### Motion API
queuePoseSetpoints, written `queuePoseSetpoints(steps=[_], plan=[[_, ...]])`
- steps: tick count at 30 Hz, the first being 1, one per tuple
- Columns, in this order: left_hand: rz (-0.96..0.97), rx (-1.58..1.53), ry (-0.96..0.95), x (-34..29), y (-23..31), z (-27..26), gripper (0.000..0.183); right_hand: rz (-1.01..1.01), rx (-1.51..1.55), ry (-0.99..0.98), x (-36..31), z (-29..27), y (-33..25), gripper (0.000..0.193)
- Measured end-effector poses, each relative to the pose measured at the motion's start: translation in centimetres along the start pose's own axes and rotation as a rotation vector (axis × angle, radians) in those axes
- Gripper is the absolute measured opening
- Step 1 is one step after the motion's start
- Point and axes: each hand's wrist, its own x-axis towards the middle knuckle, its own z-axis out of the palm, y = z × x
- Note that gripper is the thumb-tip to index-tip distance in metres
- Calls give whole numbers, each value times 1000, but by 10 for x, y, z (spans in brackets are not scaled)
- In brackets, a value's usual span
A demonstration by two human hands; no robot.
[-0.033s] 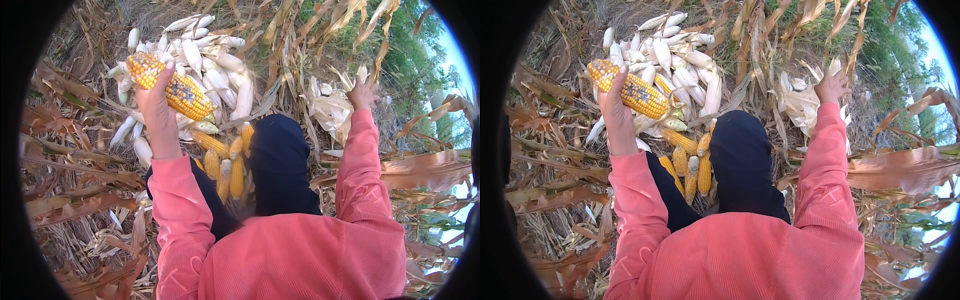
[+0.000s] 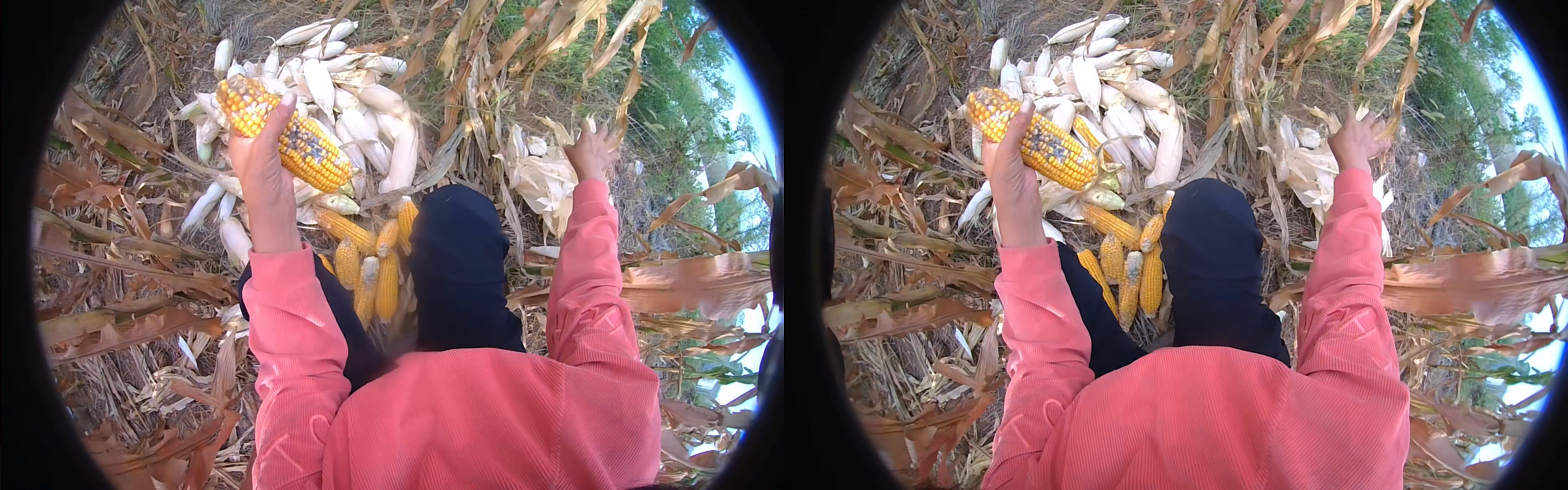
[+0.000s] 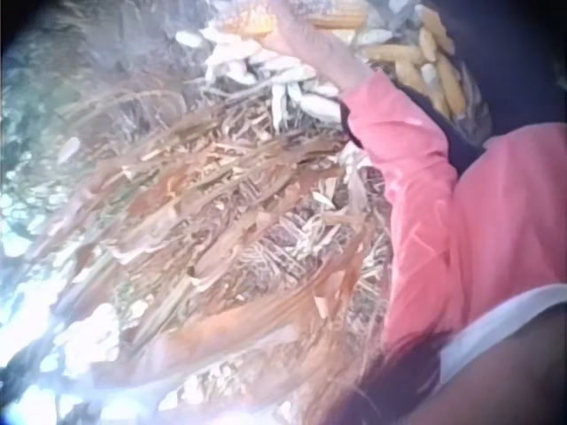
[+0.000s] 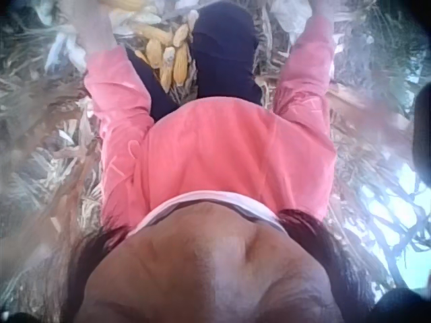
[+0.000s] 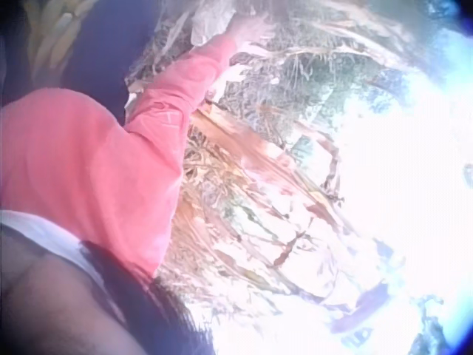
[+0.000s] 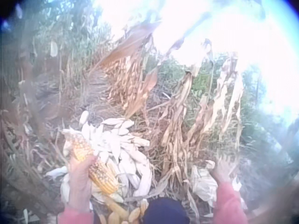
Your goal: The person sits on the ground in a cornfield and shucks corn cobs by hand. They remove the husks from each cob and place the shucked corn into a pile on their lap.
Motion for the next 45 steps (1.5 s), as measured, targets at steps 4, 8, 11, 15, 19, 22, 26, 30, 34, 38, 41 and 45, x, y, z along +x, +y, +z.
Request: queuePoseSetpoints(steps=[4,8,11,15,19,22,26,30,34,38,41,45], plan=[[-41,32,-95,-1,-11,5,39,-490,1029,-256,-6,-12,-91,85],[-123,121,-215,-5,-12,-3,39,-910,1629,-791,-85,-89,-222,98],[-53,237,-211,4,-20,-9,46,-984,1693,-867,-131,-102,-284,86],[-26,179,-22,13,-3,-24,34,-1122,867,-883,-170,-44,-318,70],[-103,-223,110,22,9,-38,19,-1551,262,-1161,-209,-18,-325,68],[-215,-502,217,27,6,-46,15,-1585,536,-1068,-217,6,-345,58],[-272,-636,246,19,1,-37,11,-1334,575,-683,-202,0,-374,53],[-347,-688,233,19,-8,-28,12,-1223,956,-430,-187,78,-402,50],[-330,-694,282,18,3,-33,14,-1228,466,-294,-182,81,-415,57],[-319,-707,299,25,7,-37,15,-1130,543,-489,-176,118,-427,55],[-298,-739,271,30,6,-44,15,-1031,494,-550,-185,112,-419,55],[-260,-785,295,36,10,-67,11,-1066,501,-794,-208,62,-414,57]])
